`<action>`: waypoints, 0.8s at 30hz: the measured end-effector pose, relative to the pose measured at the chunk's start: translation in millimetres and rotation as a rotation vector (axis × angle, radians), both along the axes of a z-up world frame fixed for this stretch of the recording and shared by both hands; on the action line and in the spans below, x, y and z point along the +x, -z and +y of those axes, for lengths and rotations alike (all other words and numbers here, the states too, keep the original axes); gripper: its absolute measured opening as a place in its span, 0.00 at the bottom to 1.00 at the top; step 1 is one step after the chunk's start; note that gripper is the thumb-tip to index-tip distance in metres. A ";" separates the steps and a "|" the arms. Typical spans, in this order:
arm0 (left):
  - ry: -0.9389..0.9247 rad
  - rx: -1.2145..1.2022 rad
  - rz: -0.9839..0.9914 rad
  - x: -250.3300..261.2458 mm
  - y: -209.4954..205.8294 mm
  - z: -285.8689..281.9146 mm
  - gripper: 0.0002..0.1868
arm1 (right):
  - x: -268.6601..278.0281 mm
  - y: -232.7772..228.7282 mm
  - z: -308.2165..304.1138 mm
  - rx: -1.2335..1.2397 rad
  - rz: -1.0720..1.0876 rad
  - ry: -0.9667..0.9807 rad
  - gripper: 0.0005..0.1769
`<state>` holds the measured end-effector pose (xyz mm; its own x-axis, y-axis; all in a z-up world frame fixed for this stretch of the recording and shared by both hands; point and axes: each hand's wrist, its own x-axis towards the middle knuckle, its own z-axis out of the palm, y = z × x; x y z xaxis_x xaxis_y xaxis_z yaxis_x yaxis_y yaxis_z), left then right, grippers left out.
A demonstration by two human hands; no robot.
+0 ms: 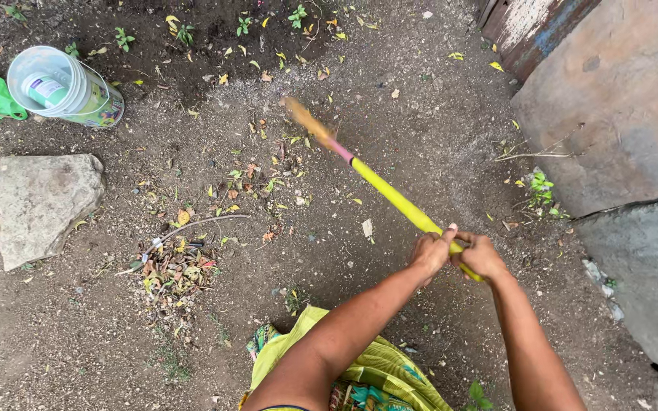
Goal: The person sweeps the dirt ground using a broom, moving dried leaves and debris into a pile.
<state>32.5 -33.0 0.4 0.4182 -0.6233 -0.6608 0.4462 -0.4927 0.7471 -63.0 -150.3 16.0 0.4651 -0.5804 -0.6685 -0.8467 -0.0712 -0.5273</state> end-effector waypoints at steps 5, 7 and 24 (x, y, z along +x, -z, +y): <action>0.012 0.036 0.016 2.1 -6.9 1.5 0.38 | 12.5 55.5 -12.6 -0.160 0.038 -0.006 0.32; -0.016 0.040 0.027 5.8 -2.9 3.2 0.38 | 26.5 87.2 -14.9 -0.336 0.011 -0.076 0.21; -0.156 0.013 0.026 20.0 -20.1 15.5 0.40 | 72.7 -28.2 34.4 -0.380 0.160 -0.239 0.21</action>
<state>52.5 -17.6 20.5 0.4917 -0.5434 -0.6804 0.5375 -0.4254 0.7281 9.7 -115.9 44.2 0.5237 -0.6871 -0.5036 -0.8516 -0.4365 -0.2901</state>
